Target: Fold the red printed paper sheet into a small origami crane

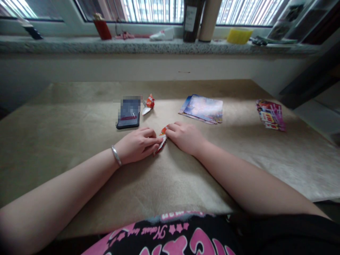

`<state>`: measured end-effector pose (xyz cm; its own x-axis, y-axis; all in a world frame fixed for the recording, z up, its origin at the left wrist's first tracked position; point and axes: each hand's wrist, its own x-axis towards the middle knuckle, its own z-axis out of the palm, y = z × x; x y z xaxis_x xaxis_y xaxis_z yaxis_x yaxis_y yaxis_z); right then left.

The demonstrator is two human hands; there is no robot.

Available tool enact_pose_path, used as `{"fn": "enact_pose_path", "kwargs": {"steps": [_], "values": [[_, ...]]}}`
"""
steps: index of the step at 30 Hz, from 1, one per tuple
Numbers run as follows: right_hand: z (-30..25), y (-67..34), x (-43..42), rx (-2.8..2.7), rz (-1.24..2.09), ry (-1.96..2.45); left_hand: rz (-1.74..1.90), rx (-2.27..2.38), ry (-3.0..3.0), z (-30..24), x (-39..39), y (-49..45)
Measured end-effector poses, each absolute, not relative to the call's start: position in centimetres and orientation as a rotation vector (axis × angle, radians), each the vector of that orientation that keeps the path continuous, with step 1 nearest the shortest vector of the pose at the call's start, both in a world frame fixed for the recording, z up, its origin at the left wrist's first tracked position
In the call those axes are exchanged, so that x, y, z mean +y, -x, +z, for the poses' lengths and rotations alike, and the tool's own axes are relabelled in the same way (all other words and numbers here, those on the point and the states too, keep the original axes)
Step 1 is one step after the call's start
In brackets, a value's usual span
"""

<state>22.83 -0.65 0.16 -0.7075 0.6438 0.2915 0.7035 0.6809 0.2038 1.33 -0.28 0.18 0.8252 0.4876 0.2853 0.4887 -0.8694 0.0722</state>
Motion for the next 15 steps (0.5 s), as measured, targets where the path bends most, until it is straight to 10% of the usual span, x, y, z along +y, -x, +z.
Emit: {"fn": "enact_pose_path", "kwargs": {"steps": [15], "values": [[-0.39,-23.41,-0.03,-2.577,-0.074,1.087,-0.473,-0.881,3.073,0.17,0.03,-1.46]]}}
